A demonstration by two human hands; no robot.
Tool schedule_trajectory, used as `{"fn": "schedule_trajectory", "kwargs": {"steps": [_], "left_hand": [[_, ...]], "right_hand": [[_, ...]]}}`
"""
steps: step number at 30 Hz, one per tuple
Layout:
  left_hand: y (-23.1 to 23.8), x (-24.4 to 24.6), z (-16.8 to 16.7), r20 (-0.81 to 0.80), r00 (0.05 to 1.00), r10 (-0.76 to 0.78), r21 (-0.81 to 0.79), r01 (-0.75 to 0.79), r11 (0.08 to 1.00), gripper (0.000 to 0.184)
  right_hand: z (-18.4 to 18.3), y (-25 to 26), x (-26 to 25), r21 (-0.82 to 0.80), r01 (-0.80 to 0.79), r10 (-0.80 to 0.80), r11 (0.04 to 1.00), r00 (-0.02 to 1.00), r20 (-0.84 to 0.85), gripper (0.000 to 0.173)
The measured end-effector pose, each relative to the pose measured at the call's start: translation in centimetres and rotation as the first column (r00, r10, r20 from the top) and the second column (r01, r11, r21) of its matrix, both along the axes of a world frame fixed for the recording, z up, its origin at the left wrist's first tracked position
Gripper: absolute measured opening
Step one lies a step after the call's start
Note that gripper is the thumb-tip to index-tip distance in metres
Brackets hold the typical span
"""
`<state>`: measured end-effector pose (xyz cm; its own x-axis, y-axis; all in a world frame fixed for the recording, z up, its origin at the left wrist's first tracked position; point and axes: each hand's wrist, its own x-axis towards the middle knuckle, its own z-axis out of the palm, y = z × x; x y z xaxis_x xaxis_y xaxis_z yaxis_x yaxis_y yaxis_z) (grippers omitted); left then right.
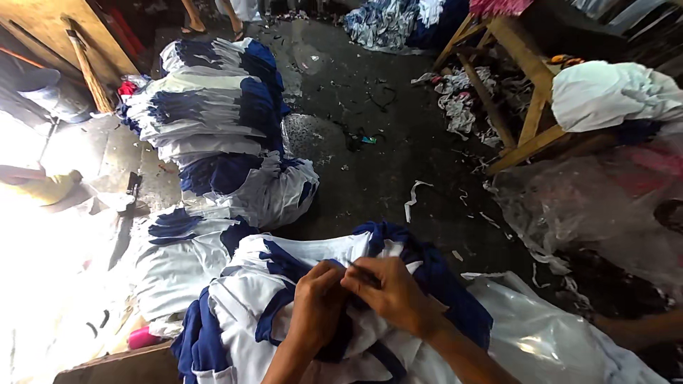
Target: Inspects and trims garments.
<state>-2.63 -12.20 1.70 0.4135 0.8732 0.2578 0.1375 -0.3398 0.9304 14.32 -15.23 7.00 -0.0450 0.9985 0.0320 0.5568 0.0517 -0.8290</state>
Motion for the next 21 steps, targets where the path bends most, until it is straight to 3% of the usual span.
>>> {"fn": "schedule_trajectory", "kwargs": {"steps": [1,3,5,6,7,9,15,18,21], "left_hand": [[0.1,0.0,-0.2,0.051,0.998,-0.028,0.004,0.028,1.000,0.014],[-0.1,-0.3,-0.5,0.113,0.990,-0.086,-0.042,0.091,0.995,0.019],[-0.3,-0.2,-0.8,0.056,0.994,-0.092,-0.092,0.097,0.991,0.022],[-0.4,-0.1,-0.9,0.009,0.997,-0.071,-0.110,0.072,0.991,0.023],[-0.5,-0.1,-0.9,-0.024,0.998,-0.052,-0.128,0.049,0.991,0.023],[-0.4,-0.1,-0.7,-0.055,0.997,-0.049,-0.171,0.038,0.984,0.024],[-0.5,-0.7,-0.5,-0.017,0.999,-0.049,-0.233,0.044,0.971,0.025],[-0.8,-1.2,-0.3,0.052,0.994,-0.093,-0.311,0.105,0.945,0.027],[-1.0,-1.9,-0.4,0.132,0.969,-0.211,-0.320,0.243,0.916,0.030]], "right_hand": [[0.1,-0.1,0.0,0.022,0.022,-0.021,1.000,0.999,-0.024,0.029],[1.1,-0.2,0.4,-0.172,0.081,-0.138,0.982,0.927,-0.349,0.023],[2.1,-0.2,1.3,-0.437,-0.099,-0.302,0.894,0.587,-0.751,0.034],[2.4,-0.5,1.6,-0.492,-0.236,-0.374,0.838,0.410,-0.832,0.045],[2.5,-0.8,1.6,-0.510,-0.341,-0.426,0.790,0.292,-0.856,0.056],[2.1,-1.5,1.0,-0.534,-0.443,-0.509,0.720,0.185,-0.841,0.062],[0.8,-3.1,0.3,-0.614,-0.485,-0.688,0.623,0.035,-0.725,0.061],[0.5,-5.0,-0.1,-0.655,-0.519,-0.747,0.549,0.047,-0.663,0.059],[0.5,-5.5,-0.3,-0.705,-0.528,-0.773,0.474,0.134,-0.620,0.057]]}}
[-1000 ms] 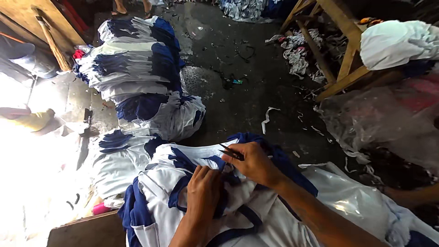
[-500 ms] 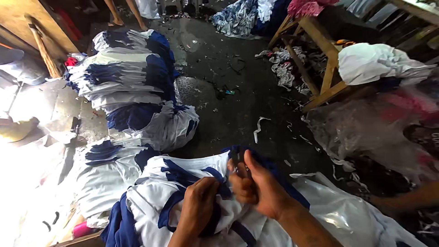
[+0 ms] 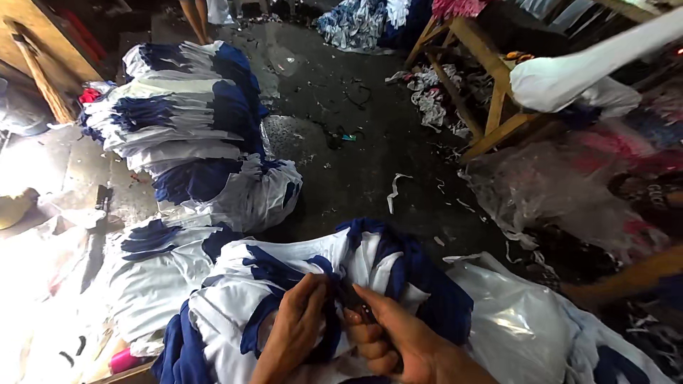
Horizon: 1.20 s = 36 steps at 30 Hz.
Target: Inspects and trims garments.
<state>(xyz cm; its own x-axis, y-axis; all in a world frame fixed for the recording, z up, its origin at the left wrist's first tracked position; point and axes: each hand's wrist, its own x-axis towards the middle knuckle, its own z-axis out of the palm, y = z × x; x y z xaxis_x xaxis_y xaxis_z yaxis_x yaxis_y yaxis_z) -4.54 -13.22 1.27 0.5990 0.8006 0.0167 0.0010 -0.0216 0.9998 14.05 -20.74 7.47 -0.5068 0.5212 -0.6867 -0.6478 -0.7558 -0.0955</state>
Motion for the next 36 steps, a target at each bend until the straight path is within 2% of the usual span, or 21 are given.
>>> {"fn": "schedule_trajectory", "kwargs": {"steps": [4,8,10,12,14,15,16,17,18,19,21,22,23,24,26,27,28,30,32,34,36], "left_hand": [[-0.1,-0.2,-0.2,0.006,0.998,-0.064,0.038,0.064,0.997,0.030],[0.0,-0.3,-0.7,-0.011,0.997,-0.075,0.083,0.076,0.994,0.034],[0.1,-0.4,-0.6,-0.010,0.998,-0.055,0.070,0.056,0.996,0.033],[0.2,-0.5,-0.5,-0.010,0.999,-0.041,0.042,0.041,0.998,0.032],[0.3,-0.5,-0.4,-0.002,0.999,-0.033,0.029,0.033,0.999,0.031],[0.4,-0.4,-0.4,0.001,0.999,-0.036,0.033,0.036,0.999,0.031],[0.4,-0.3,-0.4,-0.006,0.999,-0.051,0.050,0.051,0.997,0.031],[0.3,-0.4,-0.5,-0.020,0.997,-0.078,0.076,0.080,0.994,0.031],[0.5,-0.6,-0.5,-0.030,0.991,-0.127,0.109,0.130,0.986,0.031],[1.1,-1.0,-0.2,-0.036,0.983,-0.182,0.139,0.185,0.973,0.032],[3.0,-3.0,0.3,-0.026,0.984,-0.175,0.158,0.177,0.971,0.036],[3.8,-4.5,0.6,-0.032,0.999,-0.007,0.162,0.012,0.987,0.037],[4.4,-5.9,1.3,-0.097,0.960,0.262,0.202,-0.239,0.950,0.034],[5.1,-7.0,2.2,-0.264,0.838,0.477,0.317,-0.392,0.864,0.032],[6.4,-7.7,4.0,-0.612,0.578,0.540,0.448,-0.309,0.839,0.068],[6.4,-7.2,4.5,-0.676,0.535,0.506,0.455,-0.237,0.858,0.077],[5.8,-6.2,4.6,-0.685,0.563,0.462,0.454,-0.165,0.875,0.075],[3.6,-2.8,4.2,-0.605,0.714,0.352,0.448,-0.060,0.892,0.053],[1.2,0.8,2.6,-0.503,0.814,0.290,0.484,-0.014,0.875,0.031],[-0.5,2.6,0.3,-0.380,0.849,0.367,0.591,-0.083,0.802,0.015],[-1.2,2.5,-0.2,-0.305,0.858,0.413,0.687,-0.101,0.719,0.015]], "right_hand": [[0.1,1.4,-0.2,-0.009,-0.081,0.081,0.997,0.996,0.039,0.056],[0.5,2.5,-1.2,-0.056,-0.024,0.036,0.998,0.976,0.214,0.052],[0.7,2.7,-1.5,-0.058,0.020,-0.006,0.998,0.972,0.236,0.052],[1.3,2.7,-1.0,0.009,0.058,-0.058,0.998,0.984,0.170,0.054],[2.8,3.5,0.3,0.214,0.024,-0.071,0.976,0.974,0.216,0.055],[3.5,4.3,1.0,0.361,-0.059,-0.090,0.931,0.920,0.382,0.051],[3.7,4.9,1.5,0.476,-0.231,-0.134,0.849,0.776,0.616,0.043],[3.0,5.4,2.1,0.483,-0.467,-0.199,0.741,0.534,0.822,0.031],[2.2,6.1,2.5,0.350,-0.667,-0.221,0.658,0.273,0.936,0.033],[1.5,6.7,2.6,0.161,-0.784,-0.168,0.600,0.072,0.983,0.043],[0.6,7.4,1.7,-0.161,-0.844,0.009,0.512,-0.182,0.983,0.040],[0.5,7.3,1.3,-0.218,-0.835,0.030,0.506,-0.235,0.972,0.037],[0.4,7.1,1.0,-0.226,-0.822,0.031,0.523,-0.247,0.969,0.036],[0.3,6.8,0.9,-0.213,-0.806,0.015,0.552,-0.245,0.969,0.035],[0.2,6.3,0.8,-0.195,-0.785,-0.019,0.588,-0.254,0.967,0.036],[0.2,6.3,0.7,-0.197,-0.779,-0.025,0.595,-0.262,0.965,0.035],[0.1,6.4,0.6,-0.197,-0.778,-0.024,0.597,-0.262,0.965,0.035],[-0.2,6.4,0.6,-0.180,-0.773,-0.030,0.608,-0.249,0.968,0.035],[-0.1,6.5,0.7,-0.198,-0.769,-0.003,0.608,-0.252,0.968,0.036],[-0.3,6.4,0.7,-0.198,-0.766,-0.019,0.612,-0.264,0.964,0.035],[-0.5,6.3,0.9,-0.152,-0.760,-0.102,0.631,-0.276,0.956,0.034]]}}
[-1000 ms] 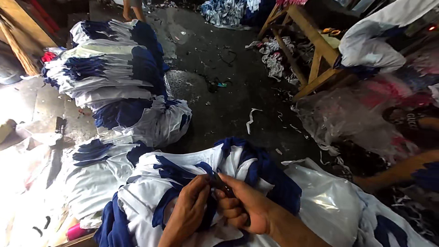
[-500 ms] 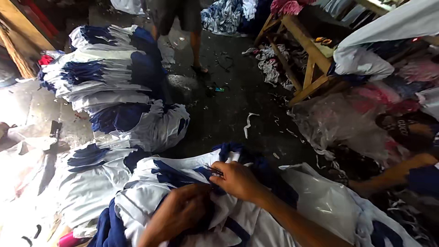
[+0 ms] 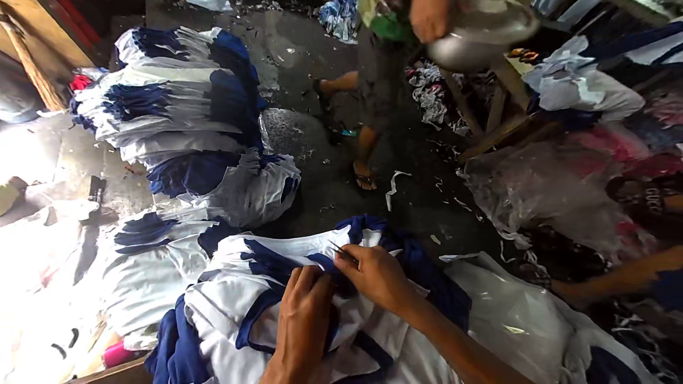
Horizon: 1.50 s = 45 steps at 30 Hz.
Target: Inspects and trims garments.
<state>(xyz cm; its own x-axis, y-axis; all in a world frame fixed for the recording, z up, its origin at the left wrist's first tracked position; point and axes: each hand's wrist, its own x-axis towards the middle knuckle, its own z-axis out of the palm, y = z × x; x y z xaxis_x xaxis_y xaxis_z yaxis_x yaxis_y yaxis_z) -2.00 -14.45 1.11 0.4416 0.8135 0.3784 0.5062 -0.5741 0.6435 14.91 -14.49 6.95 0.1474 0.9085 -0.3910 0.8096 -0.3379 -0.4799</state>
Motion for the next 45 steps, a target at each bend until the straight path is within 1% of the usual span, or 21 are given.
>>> {"fn": "schedule_trajectory", "kwargs": {"steps": [2,3,5,7,9,12,14,15,17,19,22,25,28,30,32,34,35,36,38,40,45], "left_hand": [[-0.9,-0.7,0.3,-0.017,0.999,-0.045,0.102,0.047,0.994,0.017],[-1.4,-0.9,0.4,-0.021,0.998,-0.064,0.139,0.066,0.988,0.017],[-2.1,-1.1,0.6,-0.058,0.997,-0.060,0.207,0.071,0.976,0.017],[-2.6,-1.1,0.8,-0.109,0.992,-0.059,0.239,0.084,0.967,0.017],[-2.3,-1.1,0.8,-0.126,0.990,-0.057,0.239,0.086,0.967,0.017],[-1.7,-0.9,0.4,-0.085,0.996,-0.039,0.180,0.054,0.982,0.016],[-1.1,-0.8,0.4,-0.036,0.999,-0.015,0.164,0.020,0.986,0.015],[-0.8,-0.6,0.4,-0.008,1.000,-0.002,0.158,0.003,0.987,0.014],[-0.3,-0.2,0.3,0.077,0.997,0.021,0.080,-0.028,0.996,0.015],[0.7,-0.3,0.1,0.200,0.980,0.000,-0.093,0.019,0.996,0.014],[2.1,-1.0,-0.1,0.415,0.905,-0.090,-0.320,0.238,0.917,0.013],[2.7,-1.3,-0.2,0.479,0.870,-0.121,-0.324,0.303,0.896,0.016],[2.6,-0.9,0.2,0.502,0.861,-0.086,-0.338,0.287,0.896,0.021],[2.4,-0.9,0.3,0.630,0.773,-0.077,-0.426,0.426,0.798,0.029],[2.3,-0.9,0.2,0.758,0.650,-0.050,-0.462,0.590,0.662,0.034],[1.9,-0.9,-0.1,0.823,0.567,0.032,-0.476,0.659,0.582,0.032],[1.8,-1.0,-0.2,0.841,0.538,0.054,-0.470,0.677,0.566,0.030],[1.6,-1.0,-0.4,0.856,0.512,0.064,-0.455,0.692,0.561,0.029],[1.4,-0.9,-0.7,0.877,0.475,0.068,-0.426,0.706,0.566,0.027],[1.2,-1.0,-0.8,0.880,0.469,0.076,-0.424,0.705,0.568,0.026],[1.3,-0.8,-1.0,0.856,0.516,0.003,-0.416,0.688,0.595,0.030]], "right_hand": [[-0.2,0.1,-0.1,0.164,-0.065,0.057,0.984,0.997,0.054,0.039],[0.5,0.5,-0.4,0.148,-0.127,0.115,0.981,0.989,0.089,0.046],[2.9,2.1,-1.3,-0.182,-0.260,0.281,0.948,0.954,0.102,0.055],[4.2,3.0,-2.2,-0.368,-0.356,0.422,0.859,0.900,0.115,0.041],[4.0,2.9,-2.4,-0.339,-0.400,0.477,0.851,0.859,0.184,0.020],[1.4,1.9,-0.9,-0.057,-0.263,0.269,0.963,0.956,0.119,0.010],[1.4,2.1,0.0,-0.057,0.047,-0.056,0.997,0.981,-0.185,0.010],[1.7,2.2,0.2,-0.158,0.240,-0.284,0.958,0.876,-0.390,0.011],[2.0,2.1,-0.4,-0.414,0.522,-0.646,0.746,0.419,-0.638,0.015],[1.6,1.8,-0.9,-0.566,0.587,-0.732,0.579,0.068,-0.678,0.011],[1.6,1.5,-0.9,-0.676,0.554,-0.733,0.486,-0.163,-0.661,0.017],[1.7,1.0,-0.5,-0.690,0.531,-0.708,0.492,-0.218,-0.672,0.017],[1.0,0.5,-0.1,-0.642,0.486,-0.655,0.593,-0.172,-0.736,0.013],[0.8,0.4,0.1,-0.586,0.463,-0.634,0.665,-0.064,-0.771,0.012],[0.9,0.4,-0.1,-0.406,0.495,-0.570,0.768,0.241,-0.785,0.007],[0.7,0.1,0.1,0.018,0.428,-0.312,0.904,0.687,-0.656,0.017],[0.5,-0.1,0.5,0.228,0.324,-0.160,0.918,0.830,-0.534,0.023],[0.4,-0.2,1.1,0.365,0.197,-0.030,0.910,0.909,-0.417,0.027],[1.1,-0.7,2.6,0.436,-0.116,0.197,0.892,0.969,-0.147,0.038],[1.2,-1.4,3.7,0.417,-0.346,0.349,0.840,0.934,0.071,0.041],[0.5,-1.4,4.3,0.432,-0.557,0.466,0.709,0.830,0.307,0.038]]}}
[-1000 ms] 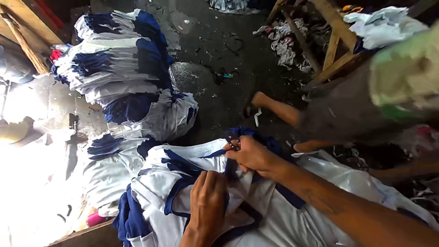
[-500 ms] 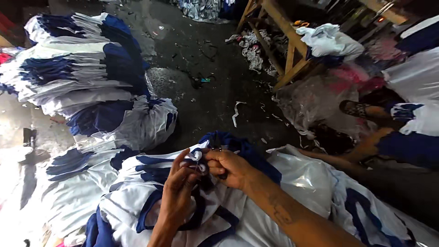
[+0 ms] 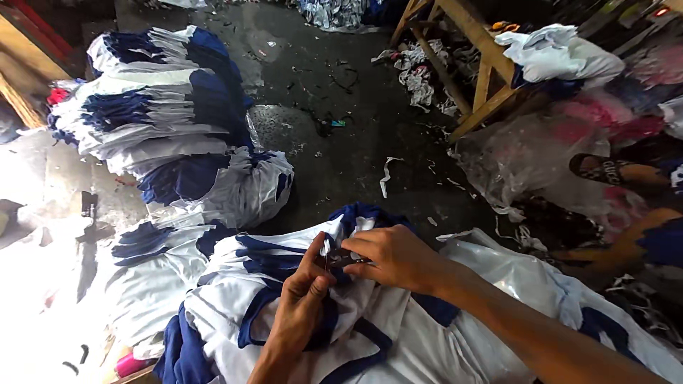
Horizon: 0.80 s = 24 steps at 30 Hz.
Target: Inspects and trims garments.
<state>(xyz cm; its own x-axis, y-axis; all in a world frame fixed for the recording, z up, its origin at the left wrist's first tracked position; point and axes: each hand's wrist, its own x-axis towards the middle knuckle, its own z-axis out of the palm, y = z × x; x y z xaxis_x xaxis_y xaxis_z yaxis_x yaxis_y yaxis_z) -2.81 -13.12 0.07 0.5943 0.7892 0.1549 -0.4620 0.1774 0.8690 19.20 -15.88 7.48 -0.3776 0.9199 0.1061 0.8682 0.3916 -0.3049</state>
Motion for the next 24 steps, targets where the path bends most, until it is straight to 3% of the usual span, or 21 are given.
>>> {"fn": "schedule_trajectory", "kwargs": {"steps": [4,9,14,16,18,20,22,24], "left_hand": [[0.0,-0.3,-0.3,-0.022,1.000,-0.006,0.027,0.006,1.000,0.030],[0.2,-0.5,-0.4,0.025,1.000,0.006,-0.039,-0.005,0.999,0.028],[0.3,-0.6,-0.6,0.043,0.999,0.010,-0.023,-0.009,1.000,0.029],[0.3,-0.6,-0.6,0.025,1.000,0.007,-0.014,-0.007,1.000,0.030],[0.1,-0.4,-0.6,-0.030,0.999,0.029,0.014,-0.028,0.999,0.031],[-0.4,-0.2,0.1,-0.171,0.982,0.076,0.093,-0.061,0.994,0.029],[-0.5,-0.3,1.2,-0.351,0.932,0.093,0.218,-0.015,0.976,0.025],[0.2,-1.4,2.0,-0.457,0.882,0.113,0.313,0.041,0.949,0.022]], "right_hand": [[-0.9,0.6,-0.9,0.046,0.049,-0.046,0.998,0.997,-0.061,0.027],[0.1,2.0,-0.9,-0.387,0.208,-0.345,0.898,0.879,-0.328,0.026],[1.6,2.3,-0.1,-0.333,0.221,-0.298,0.917,0.933,-0.200,0.028],[1.0,2.4,-0.3,-0.321,0.256,-0.351,0.912,0.891,-0.287,0.027],[0.2,2.8,-0.8,-0.417,0.310,-0.456,0.855,0.831,-0.319,0.035],[0.0,3.2,-2.2,-0.569,0.344,-0.536,0.747,0.818,-0.209,0.039],[-0.2,3.3,-3.5,-0.673,0.343,-0.577,0.655,0.802,-0.153,0.032],[-0.8,2.9,-3.5,-0.689,0.318,-0.621,0.651,0.746,-0.241,0.026]]}}
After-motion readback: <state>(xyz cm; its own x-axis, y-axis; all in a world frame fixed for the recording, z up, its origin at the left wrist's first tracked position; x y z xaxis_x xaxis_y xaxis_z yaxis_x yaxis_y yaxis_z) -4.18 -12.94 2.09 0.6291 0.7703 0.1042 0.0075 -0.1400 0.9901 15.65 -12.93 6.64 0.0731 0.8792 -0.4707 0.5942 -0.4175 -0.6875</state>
